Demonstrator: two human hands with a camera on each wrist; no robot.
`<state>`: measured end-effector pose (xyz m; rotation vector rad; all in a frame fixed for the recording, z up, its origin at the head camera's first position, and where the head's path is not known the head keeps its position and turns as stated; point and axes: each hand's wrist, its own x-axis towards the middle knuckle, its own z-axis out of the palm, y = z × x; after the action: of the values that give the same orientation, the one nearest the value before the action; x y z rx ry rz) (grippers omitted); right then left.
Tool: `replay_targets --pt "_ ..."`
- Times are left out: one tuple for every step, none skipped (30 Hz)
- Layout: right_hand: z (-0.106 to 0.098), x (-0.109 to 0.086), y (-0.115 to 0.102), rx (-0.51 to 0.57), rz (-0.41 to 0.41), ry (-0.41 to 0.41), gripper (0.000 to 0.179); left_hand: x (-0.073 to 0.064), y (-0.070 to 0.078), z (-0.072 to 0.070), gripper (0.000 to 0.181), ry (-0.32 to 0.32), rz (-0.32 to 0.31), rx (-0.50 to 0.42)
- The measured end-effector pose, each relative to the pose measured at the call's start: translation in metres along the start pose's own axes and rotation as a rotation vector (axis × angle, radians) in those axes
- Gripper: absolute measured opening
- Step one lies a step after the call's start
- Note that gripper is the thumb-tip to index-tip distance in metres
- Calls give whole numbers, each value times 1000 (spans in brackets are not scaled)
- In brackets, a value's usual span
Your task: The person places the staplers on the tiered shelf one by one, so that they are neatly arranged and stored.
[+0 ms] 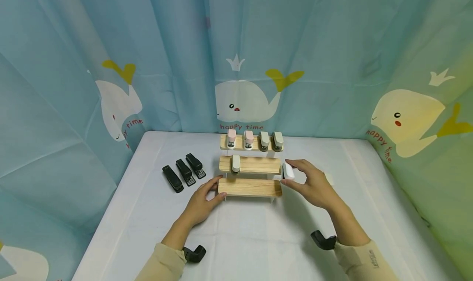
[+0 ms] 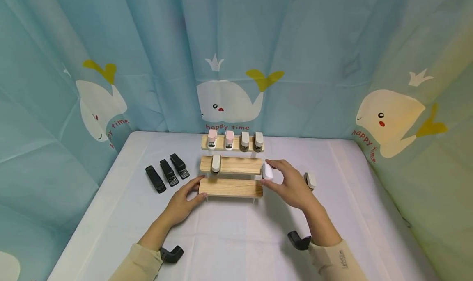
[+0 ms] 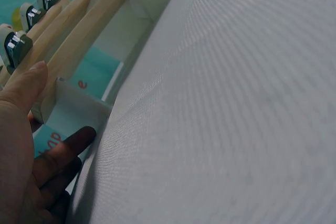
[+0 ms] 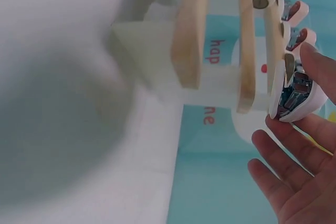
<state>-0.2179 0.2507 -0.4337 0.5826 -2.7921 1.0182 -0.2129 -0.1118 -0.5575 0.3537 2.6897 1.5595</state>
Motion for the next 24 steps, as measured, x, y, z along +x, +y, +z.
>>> replay_targets --pt "1 1 -1 3 -3 3 68 0 0 0 63 -1 0 2" --pt "2 2 -2 4 -5 5 68 0 0 0 63 -2 0 4" --pt "2 3 -4 6 -7 7 69 0 -1 0 63 -3 -2 6" --pt "3 4 -5 11 -10 10 69 0 -1 0 63 -4 -2 6" --pt "3 5 -7 14 -13 12 69 0 -1 0 63 -5 -4 4" --pt "4 6 -8 19 -18 14 69 0 0 0 63 -7 -5 2" --pt "5 7 -10 24 -24 16 69 0 0 0 63 -8 -6 -1" --pt "5 8 -11 28 -28 19 69 0 0 0 63 -9 -6 -4" --pt "6 9 -13 33 -34 22 69 0 0 0 63 -10 -7 -7" --pt "7 10 -14 38 -41 25 68 0 0 -1 64 -11 -6 -9" --pt "8 11 -15 43 -44 27 68 0 0 -1 64 -11 -6 -10" --pt "9 12 -16 47 -49 30 68 0 0 -1 64 -11 -4 -10" --pt "10 13 -17 51 -52 34 67 0 0 -1 64 -9 4 -9" --pt "11 14 -18 55 -57 37 67 0 0 0 64 -9 5 -8" --pt "12 15 -20 60 -61 41 67 0 0 0 64 -9 7 -7" --pt "14 16 -21 63 -66 45 67 1 -1 0 64 -9 10 -6" --pt "15 17 -21 67 -70 49 66 1 -1 0 64 -10 11 -6" --pt "17 18 -22 69 -76 52 66 1 -1 0 64 -10 12 -5" --pt "18 19 -23 70 -83 56 65 1 -1 0 64 -10 11 -3" --pt "20 20 -24 72 -89 58 65 1 -1 0 64 -13 5 -4" --pt "21 21 -25 74 -92 59 65 1 -1 0 64 -11 7 -4" --pt "23 22 -26 77 -96 59 65 1 -1 0 64 -11 8 -5" --pt "24 23 -27 83 -96 56 64 1 -1 0 64 -8 7 -5" --pt "26 24 -28 87 -96 53 64 0 0 0 64 -6 8 -8"
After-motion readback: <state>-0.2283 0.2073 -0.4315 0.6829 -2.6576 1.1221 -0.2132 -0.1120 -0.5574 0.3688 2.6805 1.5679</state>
